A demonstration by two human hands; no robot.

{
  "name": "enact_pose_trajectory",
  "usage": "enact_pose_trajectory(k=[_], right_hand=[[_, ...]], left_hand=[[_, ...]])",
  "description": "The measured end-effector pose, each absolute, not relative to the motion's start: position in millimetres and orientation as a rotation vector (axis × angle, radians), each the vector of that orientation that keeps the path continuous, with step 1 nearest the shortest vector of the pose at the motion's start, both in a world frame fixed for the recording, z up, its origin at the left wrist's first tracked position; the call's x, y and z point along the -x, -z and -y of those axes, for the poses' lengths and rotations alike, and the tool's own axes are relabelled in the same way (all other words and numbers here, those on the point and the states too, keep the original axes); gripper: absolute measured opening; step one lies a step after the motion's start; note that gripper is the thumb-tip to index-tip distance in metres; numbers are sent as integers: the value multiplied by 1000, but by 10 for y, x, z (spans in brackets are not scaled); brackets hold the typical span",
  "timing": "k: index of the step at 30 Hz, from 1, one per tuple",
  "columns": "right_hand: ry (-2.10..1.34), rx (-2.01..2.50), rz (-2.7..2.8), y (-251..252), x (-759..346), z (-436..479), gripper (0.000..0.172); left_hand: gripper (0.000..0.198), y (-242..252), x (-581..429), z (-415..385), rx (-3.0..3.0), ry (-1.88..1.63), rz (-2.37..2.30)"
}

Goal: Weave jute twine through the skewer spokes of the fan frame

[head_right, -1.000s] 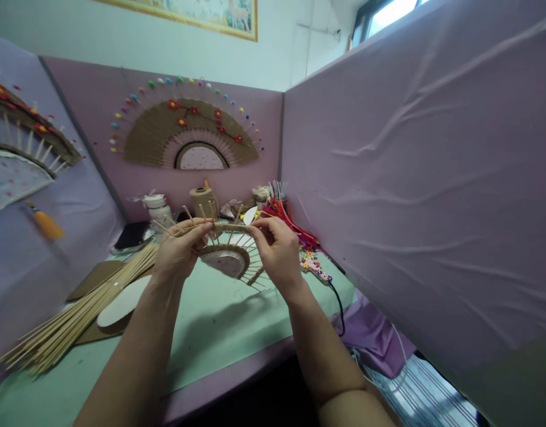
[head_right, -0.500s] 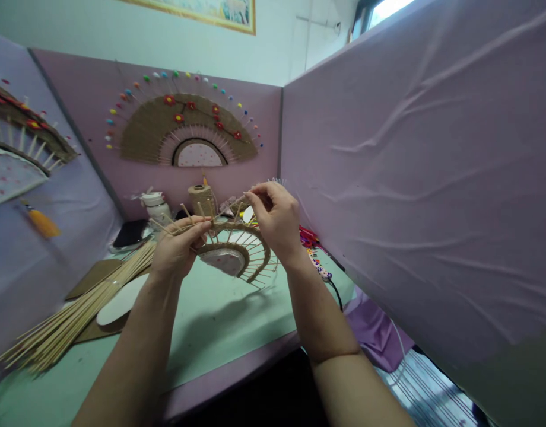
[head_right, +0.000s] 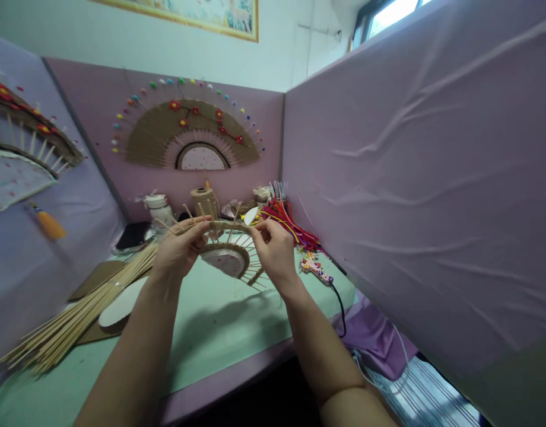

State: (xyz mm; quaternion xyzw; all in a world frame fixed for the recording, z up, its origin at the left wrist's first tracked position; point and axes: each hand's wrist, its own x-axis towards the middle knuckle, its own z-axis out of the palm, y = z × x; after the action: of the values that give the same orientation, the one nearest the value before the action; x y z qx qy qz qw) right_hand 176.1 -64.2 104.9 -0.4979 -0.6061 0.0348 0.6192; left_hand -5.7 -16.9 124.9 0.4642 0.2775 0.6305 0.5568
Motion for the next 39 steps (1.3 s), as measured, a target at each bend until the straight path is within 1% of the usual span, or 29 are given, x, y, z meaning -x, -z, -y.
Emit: enact_pose_trajectory(k=[3,5,9,15,17,19,22,24,26,30,36,39], right_hand=[[-203,1111,1299,-962,-1720,580,16],[-235,1087,1254,-941,-1690,544,19],[-234,1110,1300,-940,-1631,494,27],[-204,1109,1375,-932,-1575,398,27],[-188,1105,1375,-923,-1567,364,27],[-166,1118,1370,-915,-1558,338,27],[-134,1155,1362,-906,-1541,312,28],[-123,1170,1358,-902,-1528,301,29],[-119,1173,1360,-898,-1517,296,29],[-117,1164,1373,-894,-1498,305,28],[-91,1178,1384,-887,-1466,333,28],[-70,1179,1390,-894,-1464,349,27]], left_hand=[[31,-1227,104,108,-1063,-1467,-610],[31,-1209,140,65,-1029,-1449,-590],[34,-1180,214,-1,-1009,-1394,-585],[40,-1165,244,-39,-1043,-1397,-599],[46,-1151,229,-59,-1091,-1523,-637],[55,-1131,214,-77,-1177,-1742,-726],[68,-1110,201,-61,-1405,-2041,-985],[71,-1119,193,-7,-1575,-2165,-1160],[67,-1148,179,79,-1724,-2287,-1266],[53,-1216,144,271,-1898,-2481,-1388],[43,-1197,123,380,-1986,-2504,-1282],[42,-1205,120,377,-2039,-2428,-1263]])
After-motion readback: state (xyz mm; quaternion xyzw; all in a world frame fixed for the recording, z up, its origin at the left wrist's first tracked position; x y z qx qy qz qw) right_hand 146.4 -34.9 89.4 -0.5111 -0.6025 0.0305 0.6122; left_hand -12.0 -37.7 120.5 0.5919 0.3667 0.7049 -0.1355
